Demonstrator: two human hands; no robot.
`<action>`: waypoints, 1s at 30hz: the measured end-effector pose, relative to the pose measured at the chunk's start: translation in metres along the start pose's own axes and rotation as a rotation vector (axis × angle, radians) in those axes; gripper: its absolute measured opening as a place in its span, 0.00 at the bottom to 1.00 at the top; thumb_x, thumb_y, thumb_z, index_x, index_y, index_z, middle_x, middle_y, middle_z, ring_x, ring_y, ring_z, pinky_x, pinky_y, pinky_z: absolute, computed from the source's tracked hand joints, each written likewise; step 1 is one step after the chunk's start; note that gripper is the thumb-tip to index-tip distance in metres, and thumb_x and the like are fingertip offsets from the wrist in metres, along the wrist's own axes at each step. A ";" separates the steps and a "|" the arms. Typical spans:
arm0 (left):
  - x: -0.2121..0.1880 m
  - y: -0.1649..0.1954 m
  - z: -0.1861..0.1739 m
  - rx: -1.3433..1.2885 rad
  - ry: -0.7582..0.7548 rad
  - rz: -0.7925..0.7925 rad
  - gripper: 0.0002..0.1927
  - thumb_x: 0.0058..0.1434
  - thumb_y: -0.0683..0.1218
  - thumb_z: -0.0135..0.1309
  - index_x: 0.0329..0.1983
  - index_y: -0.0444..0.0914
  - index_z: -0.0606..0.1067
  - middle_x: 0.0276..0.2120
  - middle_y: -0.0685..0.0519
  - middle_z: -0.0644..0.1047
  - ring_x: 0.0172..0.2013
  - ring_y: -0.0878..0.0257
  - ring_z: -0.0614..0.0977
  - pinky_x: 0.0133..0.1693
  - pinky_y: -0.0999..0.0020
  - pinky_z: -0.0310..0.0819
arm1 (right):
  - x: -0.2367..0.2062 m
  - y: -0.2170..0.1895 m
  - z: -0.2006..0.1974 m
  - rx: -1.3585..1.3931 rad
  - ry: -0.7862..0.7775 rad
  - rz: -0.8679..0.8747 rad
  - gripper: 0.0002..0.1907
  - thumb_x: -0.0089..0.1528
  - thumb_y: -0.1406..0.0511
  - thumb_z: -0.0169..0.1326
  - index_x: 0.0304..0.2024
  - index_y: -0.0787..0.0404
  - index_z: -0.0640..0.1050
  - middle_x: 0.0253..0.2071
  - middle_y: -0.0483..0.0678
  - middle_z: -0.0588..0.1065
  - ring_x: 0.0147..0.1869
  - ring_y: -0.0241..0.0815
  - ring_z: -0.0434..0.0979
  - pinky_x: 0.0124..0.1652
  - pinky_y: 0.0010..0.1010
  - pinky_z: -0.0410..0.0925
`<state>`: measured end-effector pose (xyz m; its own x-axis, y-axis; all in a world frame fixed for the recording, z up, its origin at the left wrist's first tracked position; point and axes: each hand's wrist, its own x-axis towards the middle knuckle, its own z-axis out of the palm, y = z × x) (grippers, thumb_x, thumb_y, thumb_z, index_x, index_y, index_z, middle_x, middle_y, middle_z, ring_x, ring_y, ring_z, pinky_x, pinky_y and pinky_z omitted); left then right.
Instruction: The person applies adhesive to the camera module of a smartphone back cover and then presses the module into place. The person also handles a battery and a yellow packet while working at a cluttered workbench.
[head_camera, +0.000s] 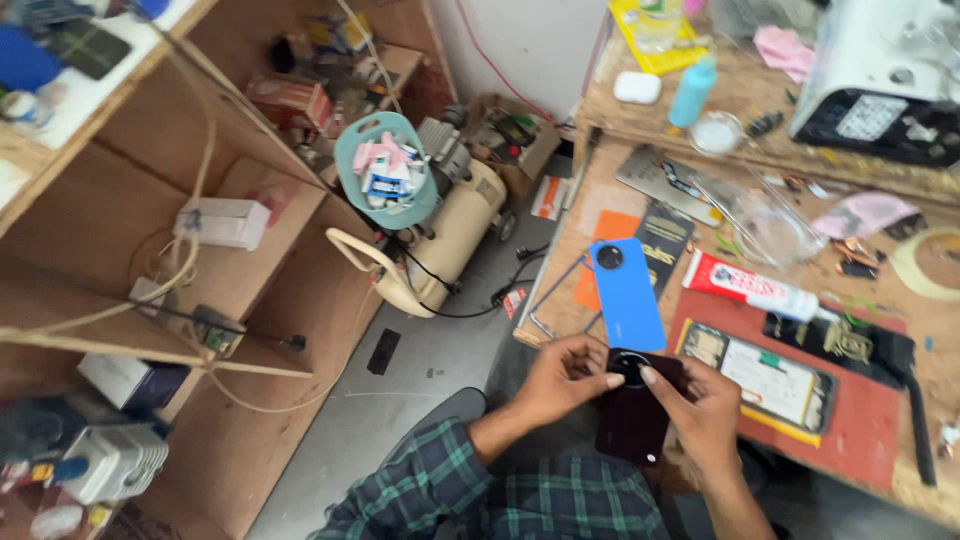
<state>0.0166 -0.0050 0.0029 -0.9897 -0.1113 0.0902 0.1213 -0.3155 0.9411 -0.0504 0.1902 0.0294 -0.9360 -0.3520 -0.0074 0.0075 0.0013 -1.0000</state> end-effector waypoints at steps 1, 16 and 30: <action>0.000 -0.002 0.000 -0.006 0.000 0.007 0.09 0.64 0.37 0.63 0.44 0.34 0.75 0.35 0.59 0.76 0.35 0.75 0.77 0.39 0.79 0.73 | 0.000 0.001 0.000 0.020 -0.003 0.004 0.10 0.61 0.74 0.61 0.45 0.73 0.81 0.39 0.50 0.81 0.41 0.33 0.80 0.43 0.24 0.73; -0.002 0.012 0.006 0.047 0.002 0.089 0.08 0.66 0.40 0.63 0.43 0.35 0.75 0.34 0.62 0.74 0.35 0.77 0.74 0.37 0.80 0.70 | 0.003 0.023 -0.006 -0.058 -0.019 -0.048 0.13 0.60 0.74 0.61 0.47 0.74 0.80 0.39 0.52 0.81 0.41 0.34 0.80 0.43 0.23 0.72; 0.001 0.020 0.011 -0.008 -0.014 0.098 0.09 0.66 0.39 0.62 0.46 0.35 0.74 0.37 0.60 0.76 0.38 0.76 0.76 0.42 0.80 0.71 | 0.005 0.026 -0.005 0.039 -0.050 -0.088 0.12 0.60 0.75 0.61 0.46 0.74 0.80 0.41 0.51 0.81 0.43 0.35 0.80 0.46 0.24 0.72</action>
<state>0.0174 -0.0011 0.0252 -0.9739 -0.1289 0.1868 0.2186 -0.3111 0.9249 -0.0568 0.1933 0.0033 -0.9148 -0.3957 0.0813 -0.0591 -0.0679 -0.9959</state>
